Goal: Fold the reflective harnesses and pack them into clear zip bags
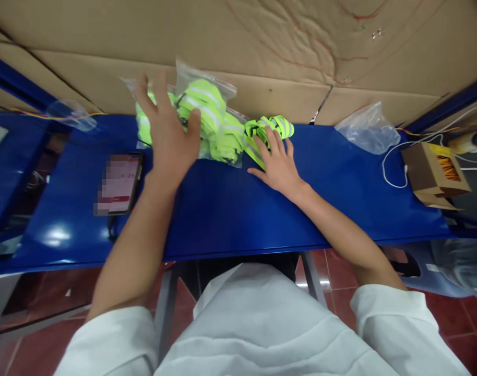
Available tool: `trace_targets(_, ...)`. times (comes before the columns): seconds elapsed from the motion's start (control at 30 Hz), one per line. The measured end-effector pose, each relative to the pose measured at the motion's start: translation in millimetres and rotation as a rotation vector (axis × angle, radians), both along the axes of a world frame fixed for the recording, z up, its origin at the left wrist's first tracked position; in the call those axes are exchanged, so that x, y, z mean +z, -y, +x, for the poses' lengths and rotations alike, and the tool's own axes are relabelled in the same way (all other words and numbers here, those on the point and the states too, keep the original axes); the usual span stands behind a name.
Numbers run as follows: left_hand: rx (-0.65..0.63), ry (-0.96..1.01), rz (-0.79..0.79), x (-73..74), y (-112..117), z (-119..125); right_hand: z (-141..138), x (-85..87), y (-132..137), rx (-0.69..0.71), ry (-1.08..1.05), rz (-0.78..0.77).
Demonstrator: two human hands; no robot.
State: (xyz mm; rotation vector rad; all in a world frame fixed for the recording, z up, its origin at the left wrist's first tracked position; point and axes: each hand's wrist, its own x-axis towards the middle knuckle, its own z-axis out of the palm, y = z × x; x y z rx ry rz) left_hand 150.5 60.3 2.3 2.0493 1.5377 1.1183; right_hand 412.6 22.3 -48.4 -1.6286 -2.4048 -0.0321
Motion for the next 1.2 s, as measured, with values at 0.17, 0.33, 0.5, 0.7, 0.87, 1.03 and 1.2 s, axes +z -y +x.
trace_targets(0.17, 0.051, -0.253, 0.199, -16.7, 65, 39, 14, -2.8, -27, -0.095, -0.078, -0.01)
trace_targets(0.33, -0.285, -0.149, 0.092, -39.4, 88, 62, 75, 17.0, -29, -0.128, -0.517, 0.166)
trace_targets(0.5, -0.32, 0.173, -0.121, -47.8, 71, 74, 92, 34.6, -8, -0.091, -1.271, -0.037)
trace_targets(0.7, -0.541, 0.77, -0.682, -56.4, 72, 82, 47, 7.9, 26, -0.22, -1.425, -0.454)
trace_targets(0.87, -0.615, 0.99, -0.974, -47.3, 75, 77, 34, -6.6, 36, -0.212, -1.364, -0.28)
trace_targets(1.03, -0.56, 0.883, -0.941, -45.1, 78, 77, 39, 9.6, 41, -0.117, -1.408, -0.407)
trace_targets(1.2, -0.311, 0.971, -0.718, -44.8, 70, 70, 62, 21.4, 36, -0.071, -1.378, -0.377)
